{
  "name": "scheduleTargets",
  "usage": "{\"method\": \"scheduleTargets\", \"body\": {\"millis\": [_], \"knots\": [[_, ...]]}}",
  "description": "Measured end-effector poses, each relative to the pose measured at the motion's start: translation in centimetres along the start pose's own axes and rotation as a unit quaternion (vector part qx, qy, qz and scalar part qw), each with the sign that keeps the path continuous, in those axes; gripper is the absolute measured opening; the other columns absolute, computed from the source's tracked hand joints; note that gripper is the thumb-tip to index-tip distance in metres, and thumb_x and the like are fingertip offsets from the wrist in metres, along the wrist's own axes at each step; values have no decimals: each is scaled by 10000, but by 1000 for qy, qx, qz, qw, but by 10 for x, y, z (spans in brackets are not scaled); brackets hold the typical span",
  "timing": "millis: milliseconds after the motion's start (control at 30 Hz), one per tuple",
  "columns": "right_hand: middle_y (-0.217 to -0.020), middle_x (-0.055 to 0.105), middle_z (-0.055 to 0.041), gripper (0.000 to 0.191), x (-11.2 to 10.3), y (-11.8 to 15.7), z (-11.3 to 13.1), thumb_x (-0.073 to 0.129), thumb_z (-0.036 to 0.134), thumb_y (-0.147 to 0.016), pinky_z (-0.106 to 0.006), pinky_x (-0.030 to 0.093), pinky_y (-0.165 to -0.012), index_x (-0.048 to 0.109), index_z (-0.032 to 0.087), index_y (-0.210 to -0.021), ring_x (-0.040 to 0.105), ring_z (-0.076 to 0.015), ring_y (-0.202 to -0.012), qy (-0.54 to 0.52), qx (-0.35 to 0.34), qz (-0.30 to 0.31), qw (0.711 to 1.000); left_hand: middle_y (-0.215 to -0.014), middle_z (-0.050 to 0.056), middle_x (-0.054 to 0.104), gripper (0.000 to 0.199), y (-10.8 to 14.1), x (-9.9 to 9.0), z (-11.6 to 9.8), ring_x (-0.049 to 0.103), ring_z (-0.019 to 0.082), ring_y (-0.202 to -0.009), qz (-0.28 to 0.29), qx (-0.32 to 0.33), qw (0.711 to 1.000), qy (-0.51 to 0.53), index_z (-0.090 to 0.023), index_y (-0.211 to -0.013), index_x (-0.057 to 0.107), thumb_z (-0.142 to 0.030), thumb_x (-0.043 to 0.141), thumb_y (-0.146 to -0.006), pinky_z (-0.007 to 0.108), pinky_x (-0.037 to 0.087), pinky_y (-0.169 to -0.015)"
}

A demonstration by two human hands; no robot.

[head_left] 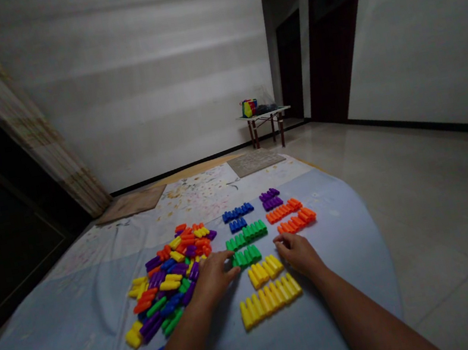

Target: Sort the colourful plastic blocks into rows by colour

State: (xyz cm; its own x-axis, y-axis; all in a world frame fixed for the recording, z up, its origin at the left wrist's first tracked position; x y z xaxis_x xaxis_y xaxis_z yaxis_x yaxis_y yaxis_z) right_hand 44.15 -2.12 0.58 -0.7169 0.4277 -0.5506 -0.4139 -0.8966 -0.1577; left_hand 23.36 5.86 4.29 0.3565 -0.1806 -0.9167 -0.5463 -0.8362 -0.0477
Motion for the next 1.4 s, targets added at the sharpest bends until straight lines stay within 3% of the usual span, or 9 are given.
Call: {"method": "scheduleTargets", "body": {"millis": [333, 500, 633, 733, 833, 967, 1133, 1400], "knots": [[-697, 663, -27, 245, 2, -1, -3, 476, 275, -764, -234, 394, -589, 673, 177, -873, 580, -151, -635, 0, 6, 7, 1000, -1082, 105, 649, 390, -2, 9, -13, 535, 284, -1055, -4, 3, 1000, -7, -225, -1067, 638, -358, 617, -701, 461, 315, -952], [-741, 674, -38, 262, 2, 0, -4, 464, 276, -758, -244, 407, -603, 669, 179, -890, 593, -165, -673, 8, 5, 9, 1000, -1089, 72, 652, 407, 0, 4, -15, 535, 252, -1067, -20, -3, 1000, -10, -250, -1076, 627, -420, 612, -706, 416, 324, -954], [-738, 678, -37, 267, 1, 0, -3, 462, 294, -761, -251, 414, -619, 669, 181, -887, 601, -170, -678, 5, 1, 12, 1000, -1139, 57, 630, 377, 4, -25, 6, 527, 215, -1090, -63, -46, 996, -30, -240, -1084, 611, -440, 511, -780, 378, 316, -961], [-720, 675, -34, 270, 1, 0, -3, 460, 304, -764, -251, 413, -605, 668, 180, -883, 600, -168, -657, 2, 2, 9, 1000, -1133, 74, 632, 355, 10, -51, 34, 530, 230, -1089, -92, -96, 989, -62, -214, -1053, 619, -406, 439, -815, 383, 331, -927], [-704, 671, -30, 270, 1, 0, -3, 461, 301, -764, -249, 412, -607, 666, 177, -887, 598, -164, -649, 3, 1, 7, 1000, -1120, 86, 640, 356, 17, -65, 56, 534, 253, -1077, -95, -124, 983, -93, -212, -1044, 626, -398, 439, -804, 386, 337, -896], [-700, 665, -31, 273, 1, 0, -3, 459, 302, -767, -250, 412, -611, 665, 173, -890, 595, -162, -646, 9, 0, 6, 1000, -1033, 91, 675, 371, 23, -63, 67, 573, 263, -998, -66, -125, 983, -113, -217, -1038, 637, -418, 453, -786, 391, 350, -827], [-717, 673, -32, 261, 2, 0, -4, 464, 296, -760, -252, 420, -622, 666, 176, -874, 600, -167, -665, 2, -1, 5, 1000, -1039, 60, 675, 307, 24, -59, 65, 576, 229, -985, -46, -109, 984, -132, -251, -988, 650, -379, 460, -783, 353, 346, -804], [-707, 664, -23, 263, 4, -1, -6, 461, 312, -758, -248, 417, -607, 661, 188, -875, 601, -168, -663, 2, 6, 12, 1000, -1046, 114, 655, 346, 17, -63, 63, 550, 293, -1013, -83, -133, 971, -181, -211, -1019, 646, -328, 433, -773, 417, 346, -845]]}}
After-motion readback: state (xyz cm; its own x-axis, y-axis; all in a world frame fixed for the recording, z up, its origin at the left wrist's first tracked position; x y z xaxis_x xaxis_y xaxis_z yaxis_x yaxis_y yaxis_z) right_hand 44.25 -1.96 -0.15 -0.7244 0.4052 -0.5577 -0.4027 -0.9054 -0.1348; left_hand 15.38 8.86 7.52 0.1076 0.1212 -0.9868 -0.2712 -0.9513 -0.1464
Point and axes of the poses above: each hand's wrist, its own y-axis away from the middle knuckle, its own x-axis out of the palm, z = x × y, the point moved 9 cm from there along -y, towards the middle knuckle
